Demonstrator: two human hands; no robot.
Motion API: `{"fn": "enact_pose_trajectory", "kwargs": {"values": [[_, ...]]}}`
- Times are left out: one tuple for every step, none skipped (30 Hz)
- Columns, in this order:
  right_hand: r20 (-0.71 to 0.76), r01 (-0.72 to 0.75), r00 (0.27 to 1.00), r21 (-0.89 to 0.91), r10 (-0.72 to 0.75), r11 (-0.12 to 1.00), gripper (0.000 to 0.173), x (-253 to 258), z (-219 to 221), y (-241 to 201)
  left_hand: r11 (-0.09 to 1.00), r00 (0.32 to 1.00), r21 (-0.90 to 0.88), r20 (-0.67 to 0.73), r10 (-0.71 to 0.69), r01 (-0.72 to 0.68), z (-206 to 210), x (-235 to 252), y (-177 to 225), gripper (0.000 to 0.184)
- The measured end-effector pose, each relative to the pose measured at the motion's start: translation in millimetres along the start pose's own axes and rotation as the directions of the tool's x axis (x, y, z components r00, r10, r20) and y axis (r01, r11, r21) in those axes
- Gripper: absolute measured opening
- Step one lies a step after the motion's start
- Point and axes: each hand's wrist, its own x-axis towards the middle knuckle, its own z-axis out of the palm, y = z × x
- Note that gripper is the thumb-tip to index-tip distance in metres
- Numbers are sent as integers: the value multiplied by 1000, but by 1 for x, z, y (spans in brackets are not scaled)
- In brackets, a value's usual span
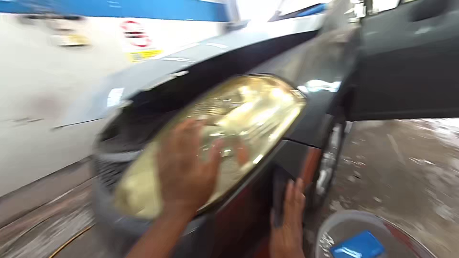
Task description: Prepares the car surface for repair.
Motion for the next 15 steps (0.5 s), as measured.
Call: {"fn": "enact_pose_trajectory", "kwargs": {"values": [[-81,-20,996,38,23,999,66,22,3,-3,1000,1000,-13,11,9,-9,0,2,0,69],[-139,-37,989,62,45,997,67,42,6,-6,999,1000,-25,5,19,-19,0,3,-1,70],[-168,-49,984,74,61,996,68,50,9,-6,999,1000,-35,-14,28,-28,0,3,-1,70],[-170,-51,983,73,63,996,69,43,12,-4,998,999,-43,-28,35,-36,0,1,0,68],[-146,-49,988,46,55,998,71,23,12,1,998,998,-46,-43,45,-47,1,0,1,66],[-103,-60,993,8,60,998,73,0,10,7,997,997,-45,-58,54,-57,3,2,3,66],[-37,-91,995,-21,90,996,75,-22,6,9,997,996,-46,-69,57,-60,3,3,5,67],[30,-126,992,-22,126,992,75,-35,0,10,997,996,-47,-77,55,-59,3,3,6,66],[54,-154,987,5,154,988,75,-33,-3,7,997,995,-50,-79,53,-57,3,4,7,66],[29,-173,985,42,171,984,75,-19,-4,2,997,996,-53,-76,51,-55,2,7,7,65],[-25,-172,984,68,174,983,75,1,-3,-3,997,996,-55,-72,51,-55,2,8,8,65],[-100,-154,982,81,162,985,74,23,0,-5,997,997,-60,-65,51,-55,3,8,7,65],[-165,-140,974,96,155,985,74,43,5,-4,996,997,-66,-61,52,-56,5,9,6,66],[-197,-137,968,117,159,984,73,52,9,-2,996,997,-76,-58,51,-55,7,9,5,66],[-203,-137,966,125,160,983,71,47,12,1,995,998,-85,-52,47,-51,9,7,3,66]]}}
